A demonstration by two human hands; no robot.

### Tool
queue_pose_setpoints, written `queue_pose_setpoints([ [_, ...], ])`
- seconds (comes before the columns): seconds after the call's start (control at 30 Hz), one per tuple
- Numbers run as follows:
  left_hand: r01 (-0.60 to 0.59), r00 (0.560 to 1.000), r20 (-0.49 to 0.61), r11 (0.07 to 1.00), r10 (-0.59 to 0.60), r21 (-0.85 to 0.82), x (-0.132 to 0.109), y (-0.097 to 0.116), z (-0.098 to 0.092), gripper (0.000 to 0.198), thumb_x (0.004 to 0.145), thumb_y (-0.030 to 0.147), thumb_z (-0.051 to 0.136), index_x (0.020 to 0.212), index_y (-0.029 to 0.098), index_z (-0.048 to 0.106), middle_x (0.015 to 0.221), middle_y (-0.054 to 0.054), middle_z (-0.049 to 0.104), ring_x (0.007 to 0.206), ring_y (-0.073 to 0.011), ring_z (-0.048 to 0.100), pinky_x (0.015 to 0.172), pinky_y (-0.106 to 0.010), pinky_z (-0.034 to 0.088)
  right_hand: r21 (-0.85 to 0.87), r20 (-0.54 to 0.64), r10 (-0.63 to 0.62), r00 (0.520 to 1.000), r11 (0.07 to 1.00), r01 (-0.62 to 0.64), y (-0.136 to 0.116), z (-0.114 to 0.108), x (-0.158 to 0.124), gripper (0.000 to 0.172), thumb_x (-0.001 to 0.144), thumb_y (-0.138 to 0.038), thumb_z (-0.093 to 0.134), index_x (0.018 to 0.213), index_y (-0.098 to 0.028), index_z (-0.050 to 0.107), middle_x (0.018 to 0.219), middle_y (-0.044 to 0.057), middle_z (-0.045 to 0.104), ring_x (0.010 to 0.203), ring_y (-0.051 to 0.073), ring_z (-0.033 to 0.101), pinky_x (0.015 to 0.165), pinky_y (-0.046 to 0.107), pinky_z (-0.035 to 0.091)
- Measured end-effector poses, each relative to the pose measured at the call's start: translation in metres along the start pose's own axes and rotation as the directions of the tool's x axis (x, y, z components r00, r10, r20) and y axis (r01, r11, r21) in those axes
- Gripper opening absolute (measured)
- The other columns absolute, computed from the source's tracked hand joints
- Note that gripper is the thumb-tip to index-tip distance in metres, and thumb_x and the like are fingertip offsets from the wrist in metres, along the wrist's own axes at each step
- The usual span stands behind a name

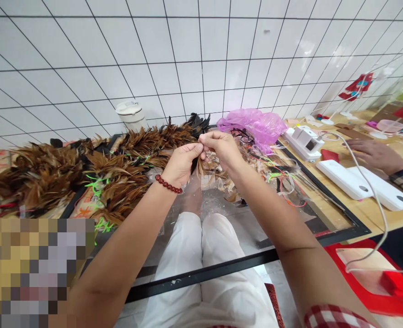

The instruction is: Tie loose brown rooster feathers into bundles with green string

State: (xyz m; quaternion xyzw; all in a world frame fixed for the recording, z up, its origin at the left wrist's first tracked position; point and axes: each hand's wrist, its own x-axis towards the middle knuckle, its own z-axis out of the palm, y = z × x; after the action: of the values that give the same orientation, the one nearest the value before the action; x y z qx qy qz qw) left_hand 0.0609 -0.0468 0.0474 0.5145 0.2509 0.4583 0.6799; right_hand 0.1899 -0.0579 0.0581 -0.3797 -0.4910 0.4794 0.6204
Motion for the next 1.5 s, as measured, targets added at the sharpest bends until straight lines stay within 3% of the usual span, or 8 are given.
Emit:
queue_pose_setpoints([
  [0.23, 0.056, 0.998, -0.027, 0.994, -0.059, -0.099, -0.001, 0.007, -0.001, 0.017, 0.080, 0.022, 0.066, 0.066, 0.013, 0.063, 0.054, 0.001, 0.053, 0.054, -0.0086, 0.054, 0.059, -0.021, 0.045, 0.077, 0.039, 0.078, 0.996, 0.994, -0.081, 0.002, -0.007, 0.005, 0.044, 0.065, -0.051, 0.078, 0.091, -0.018, 0.068, 0.070, -0.001, 0.062, 0.060, 0.010, 0.057, 0.054, 0.024, 0.047],
  [0.37, 0.010, 0.995, -0.097, 0.996, -0.001, 0.091, 0.001, 0.005, -0.002, 0.019, 0.077, 0.023, 0.068, 0.061, 0.014, 0.064, 0.051, 0.000, 0.054, 0.051, -0.0088, 0.051, 0.059, -0.022, 0.043, 0.004, 0.139, 0.124, 0.982, 0.992, -0.126, 0.003, -0.004, 0.001, 0.044, 0.061, -0.050, 0.081, 0.088, -0.017, 0.069, 0.066, -0.001, 0.063, 0.058, 0.012, 0.058, 0.054, 0.026, 0.045],
  [0.5, -0.043, 0.979, -0.166, 0.922, 0.115, 0.385, 0.001, 0.002, -0.005, 0.019, 0.074, 0.018, 0.066, 0.055, 0.014, 0.066, 0.048, 0.000, 0.056, 0.049, -0.0093, 0.048, 0.056, -0.022, 0.038, -0.015, -0.002, 0.001, 1.000, 1.000, -0.001, 0.004, -0.010, 0.006, 0.030, 0.060, -0.039, 0.083, 0.070, -0.018, 0.064, 0.064, -0.003, 0.060, 0.057, 0.009, 0.053, 0.055, 0.024, 0.043],
  [0.63, -0.022, 0.971, -0.207, 0.905, 0.121, 0.424, 0.002, 0.001, -0.007, 0.016, 0.072, 0.017, 0.063, 0.057, 0.015, 0.069, 0.046, 0.000, 0.056, 0.047, -0.0099, 0.046, 0.054, -0.023, 0.036, -0.029, -0.197, -0.052, 0.979, 0.998, 0.047, 0.005, -0.023, 0.015, 0.031, 0.062, -0.040, 0.080, 0.064, -0.019, 0.057, 0.057, -0.005, 0.052, 0.051, 0.008, 0.044, 0.050, 0.023, 0.038],
  [0.97, -0.118, 0.943, -0.112, 0.627, 0.314, 0.770, 0.000, 0.000, -0.013, 0.020, 0.074, 0.023, 0.061, 0.055, 0.018, 0.066, 0.051, 0.000, 0.056, 0.054, -0.0134, 0.045, 0.057, -0.026, 0.032, -0.109, -0.053, -0.114, 0.992, 0.988, 0.107, 0.013, -0.001, 0.005, 0.028, 0.054, -0.035, 0.084, 0.063, -0.018, 0.064, 0.063, -0.002, 0.061, 0.061, 0.010, 0.053, 0.061, 0.025, 0.043],
  [1.13, -0.088, 0.951, -0.163, 0.737, 0.262, 0.671, 0.000, 0.002, -0.009, 0.015, 0.072, 0.023, 0.063, 0.059, 0.018, 0.069, 0.050, 0.000, 0.056, 0.051, -0.0132, 0.044, 0.056, -0.026, 0.030, -0.021, -0.246, -0.036, 0.969, 0.999, 0.032, 0.011, -0.026, 0.019, 0.033, 0.057, -0.038, 0.080, 0.060, -0.019, 0.053, 0.053, -0.005, 0.049, 0.047, 0.007, 0.039, 0.048, 0.022, 0.032],
  [1.33, -0.090, 0.934, -0.171, 0.670, 0.314, 0.737, 0.000, 0.005, -0.013, 0.016, 0.071, 0.023, 0.063, 0.056, 0.020, 0.067, 0.051, -0.001, 0.055, 0.056, -0.0156, 0.046, 0.060, -0.027, 0.031, -0.387, -0.042, -0.177, 0.983, 0.910, 0.147, 0.012, -0.013, 0.008, 0.041, 0.075, -0.057, 0.065, 0.061, -0.019, 0.056, 0.061, -0.001, 0.054, 0.058, 0.011, 0.046, 0.058, 0.026, 0.038],
  [1.5, -0.107, 0.926, -0.106, 0.520, 0.363, 0.847, -0.006, 0.006, -0.011, 0.018, 0.073, 0.022, 0.061, 0.055, 0.022, 0.067, 0.052, -0.002, 0.056, 0.060, -0.0181, 0.049, 0.061, -0.028, 0.030, -0.391, 0.005, -0.290, 0.957, 0.881, 0.268, 0.020, 0.005, 0.001, 0.029, 0.067, -0.044, 0.075, 0.066, -0.020, 0.060, 0.072, 0.001, 0.059, 0.072, 0.015, 0.052, 0.070, 0.029, 0.043],
])
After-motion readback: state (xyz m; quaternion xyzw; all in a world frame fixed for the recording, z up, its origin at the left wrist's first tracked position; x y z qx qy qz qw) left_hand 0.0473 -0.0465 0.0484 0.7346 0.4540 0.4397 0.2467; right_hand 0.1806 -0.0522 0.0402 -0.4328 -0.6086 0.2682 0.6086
